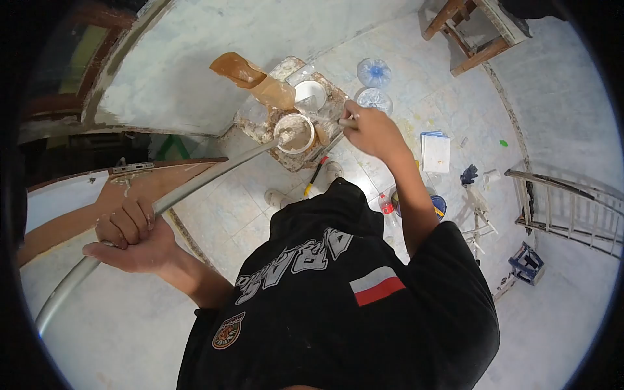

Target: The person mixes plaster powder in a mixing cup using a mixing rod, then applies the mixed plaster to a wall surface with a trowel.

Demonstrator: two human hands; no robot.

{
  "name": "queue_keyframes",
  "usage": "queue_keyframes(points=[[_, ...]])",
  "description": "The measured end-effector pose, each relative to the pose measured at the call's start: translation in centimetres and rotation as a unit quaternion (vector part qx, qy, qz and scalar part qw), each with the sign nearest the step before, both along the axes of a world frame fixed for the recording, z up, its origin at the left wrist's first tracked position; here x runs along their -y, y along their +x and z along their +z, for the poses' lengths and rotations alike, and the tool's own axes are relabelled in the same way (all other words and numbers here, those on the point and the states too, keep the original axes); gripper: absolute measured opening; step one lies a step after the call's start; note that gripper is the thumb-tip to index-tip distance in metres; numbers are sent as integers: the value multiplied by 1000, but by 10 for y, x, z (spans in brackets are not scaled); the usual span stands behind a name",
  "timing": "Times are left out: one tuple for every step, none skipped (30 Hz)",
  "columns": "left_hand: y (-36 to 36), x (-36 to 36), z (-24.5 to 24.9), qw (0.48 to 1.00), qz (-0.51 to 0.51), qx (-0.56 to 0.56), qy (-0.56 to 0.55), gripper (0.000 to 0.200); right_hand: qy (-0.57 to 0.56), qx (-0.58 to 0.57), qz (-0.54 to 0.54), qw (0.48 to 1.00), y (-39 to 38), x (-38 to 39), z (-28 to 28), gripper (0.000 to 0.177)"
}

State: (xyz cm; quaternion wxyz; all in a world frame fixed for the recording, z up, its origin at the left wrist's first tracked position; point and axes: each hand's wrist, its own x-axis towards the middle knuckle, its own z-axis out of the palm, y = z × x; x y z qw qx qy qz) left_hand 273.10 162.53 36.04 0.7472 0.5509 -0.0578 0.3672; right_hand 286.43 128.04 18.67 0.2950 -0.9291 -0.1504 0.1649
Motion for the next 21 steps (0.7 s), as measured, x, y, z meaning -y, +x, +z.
queue_keyframes(points=[[-1,1,-1,1000,-24,9,5,63,27,9,5,1000,-9,-4,4,27],[-2,3,-2,1000,-24,9,6,63,55,19,8,998,-16,-8,5,24],[-3,7,-3,999,-30,15,5,63,57,18,8,998,-23,-15,4,24],[-4,10,-4,999,-36,20,4,63,58,-3,2,998,-31,-22,3,25],[-6,12,-6,999,-39,18,5,63,59,-25,-5,998,-37,-29,2,27],[-9,13,-9,998,-51,27,10,64,51,-54,25,997,-41,-35,2,29],[-13,14,-12,997,-63,36,15,64,51,-55,23,997,-45,-40,-1,29],[-16,16,-14,997,-63,36,15,64,39,-41,23,998,-51,-46,-6,29],[-21,19,-16,997,-64,37,20,64,27,-27,24,999,-56,-53,-6,28],[-26,21,-19,997,-66,37,25,64,9,-19,35,999,-59,-60,3,28],[-32,21,-22,997,-67,36,24,64,8,-20,34,999,-60,-64,-1,28],[-37,21,-25,995,-91,38,22,62,4,-15,50,999,-61,-69,-6,28],[-40,22,-27,992,-116,40,19,60,-1,-10,65,998,-62,-72,-10,28],[-43,24,-30,992,-115,42,19,60,-2,-13,64,998,-63,-75,-11,28],[-45,25,-32,992,-116,40,18,60,-15,-10,71,997,-63,-78,-11,27],[-48,25,-35,992,-114,49,21,61,-28,-6,79,996,-62,-82,-11,27],[-49,25,-37,992,-112,57,25,62,-28,-8,80,996,-61,-85,-11,27],[-51,26,-39,992,-111,56,25,62,-45,-16,89,995,-59,-89,-11,26],[-52,28,-40,994,-87,69,18,64,-62,-24,99,993,-57,-91,-12,26],[-54,28,-40,995,-63,81,13,66,-62,-26,101,993,-55,-93,-17,26],[-55,28,-41,995,-61,79,13,66,-71,-2,101,992,-53,-95,-23,24]])
